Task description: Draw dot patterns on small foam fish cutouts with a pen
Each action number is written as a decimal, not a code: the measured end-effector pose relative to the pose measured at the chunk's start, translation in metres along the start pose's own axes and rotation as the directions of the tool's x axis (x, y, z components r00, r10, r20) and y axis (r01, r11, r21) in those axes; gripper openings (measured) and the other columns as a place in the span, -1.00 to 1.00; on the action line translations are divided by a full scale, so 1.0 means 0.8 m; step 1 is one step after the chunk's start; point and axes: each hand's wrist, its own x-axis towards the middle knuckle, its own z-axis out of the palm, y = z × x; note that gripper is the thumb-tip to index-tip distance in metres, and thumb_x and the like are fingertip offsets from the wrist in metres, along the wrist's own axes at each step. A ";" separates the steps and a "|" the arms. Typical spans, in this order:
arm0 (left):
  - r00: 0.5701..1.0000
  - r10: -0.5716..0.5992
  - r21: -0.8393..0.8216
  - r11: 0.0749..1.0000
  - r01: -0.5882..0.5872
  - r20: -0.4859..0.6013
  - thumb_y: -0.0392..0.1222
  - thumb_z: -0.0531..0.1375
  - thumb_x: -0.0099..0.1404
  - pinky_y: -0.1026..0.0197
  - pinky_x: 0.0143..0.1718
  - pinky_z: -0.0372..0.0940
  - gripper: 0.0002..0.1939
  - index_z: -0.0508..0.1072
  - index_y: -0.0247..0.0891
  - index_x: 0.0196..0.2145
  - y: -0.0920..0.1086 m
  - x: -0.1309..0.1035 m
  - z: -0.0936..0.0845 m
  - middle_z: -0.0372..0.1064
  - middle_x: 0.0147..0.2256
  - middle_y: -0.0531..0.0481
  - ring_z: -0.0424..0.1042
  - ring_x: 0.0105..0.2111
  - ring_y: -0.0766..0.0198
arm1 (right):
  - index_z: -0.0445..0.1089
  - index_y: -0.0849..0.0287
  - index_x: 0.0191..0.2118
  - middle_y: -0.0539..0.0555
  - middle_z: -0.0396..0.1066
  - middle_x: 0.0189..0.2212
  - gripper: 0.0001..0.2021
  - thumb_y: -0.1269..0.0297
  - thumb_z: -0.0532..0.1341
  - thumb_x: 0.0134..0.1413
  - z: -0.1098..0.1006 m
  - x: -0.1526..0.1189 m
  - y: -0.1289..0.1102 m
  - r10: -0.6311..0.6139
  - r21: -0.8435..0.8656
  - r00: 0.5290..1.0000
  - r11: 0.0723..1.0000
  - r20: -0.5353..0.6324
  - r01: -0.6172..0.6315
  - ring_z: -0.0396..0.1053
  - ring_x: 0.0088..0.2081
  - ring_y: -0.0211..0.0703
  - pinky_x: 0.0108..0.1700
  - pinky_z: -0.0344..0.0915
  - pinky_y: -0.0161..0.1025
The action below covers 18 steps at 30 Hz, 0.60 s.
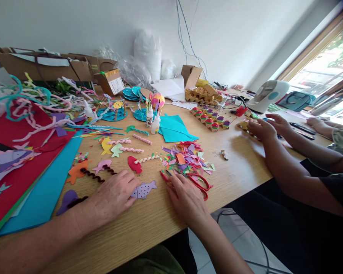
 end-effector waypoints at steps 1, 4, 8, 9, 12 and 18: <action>1.000 0.004 0.004 1.000 -0.004 0.001 -0.38 0.18 0.16 0.10 -0.22 0.27 -0.92 0.40 -0.29 -0.34 -0.001 0.001 0.000 0.36 -0.29 -0.08 0.32 -0.24 0.11 | 0.36 0.15 -0.20 0.15 0.40 -0.10 -0.87 0.37 0.09 0.19 0.000 0.000 -0.001 -0.001 -0.013 1.000 1.000 0.005 0.001 0.38 -0.13 -0.06 -0.25 0.25 -0.27; 1.000 0.011 0.013 1.000 -0.011 0.013 -0.39 0.18 0.15 0.10 -0.22 0.27 -0.92 0.40 -0.30 -0.35 -0.002 0.003 -0.001 0.35 -0.29 -0.08 0.31 -0.24 0.10 | 0.37 0.16 -0.21 0.16 0.40 -0.12 -0.87 0.37 0.09 0.19 -0.001 0.000 -0.001 -0.004 -0.021 1.000 1.000 0.001 0.005 0.38 -0.13 -0.05 -0.26 0.25 -0.26; 1.000 0.021 0.008 1.000 -0.021 0.017 -0.40 0.17 0.16 0.09 -0.21 0.27 -0.90 0.40 -0.31 -0.33 -0.003 0.003 0.001 0.35 -0.29 -0.08 0.31 -0.23 0.10 | 0.38 0.17 -0.25 0.10 0.41 -0.23 -0.89 0.43 0.14 0.13 -0.006 0.005 -0.003 -0.039 0.061 0.999 0.997 -0.036 0.041 0.38 -0.20 -0.11 -0.26 0.23 -0.28; 1.000 0.024 0.001 1.000 -0.024 0.009 -0.41 0.17 0.16 0.09 -0.21 0.27 -0.90 0.40 -0.30 -0.33 -0.003 0.003 0.002 0.35 -0.29 -0.08 0.31 -0.23 0.11 | 0.39 0.17 -0.24 0.09 0.41 -0.25 -0.89 0.45 0.15 0.12 -0.008 0.008 -0.004 -0.067 0.101 0.997 0.992 -0.037 0.070 0.37 -0.22 -0.13 -0.25 0.23 -0.29; 1.000 0.026 -0.007 1.000 -0.026 -0.013 -0.41 0.15 0.17 0.08 -0.20 0.27 -0.90 0.39 -0.29 -0.33 -0.003 0.002 0.006 0.35 -0.29 -0.07 0.31 -0.23 0.11 | 0.39 0.17 -0.19 0.08 0.41 -0.24 -0.84 0.45 0.18 0.09 -0.014 0.020 -0.013 -0.163 0.176 0.986 0.971 -0.013 0.163 0.38 -0.23 -0.17 -0.23 0.23 -0.32; 1.000 0.015 0.029 0.999 -0.014 -0.009 -0.45 0.09 0.18 0.09 -0.21 0.28 -0.87 0.38 -0.29 -0.37 0.002 0.001 0.006 0.34 -0.32 -0.06 0.30 -0.26 0.13 | 0.41 0.16 -0.19 0.09 0.41 -0.24 -0.84 0.41 0.17 0.09 -0.022 0.037 -0.028 -0.250 0.042 0.959 0.968 0.136 0.246 0.40 -0.25 -0.12 -0.31 0.20 -0.30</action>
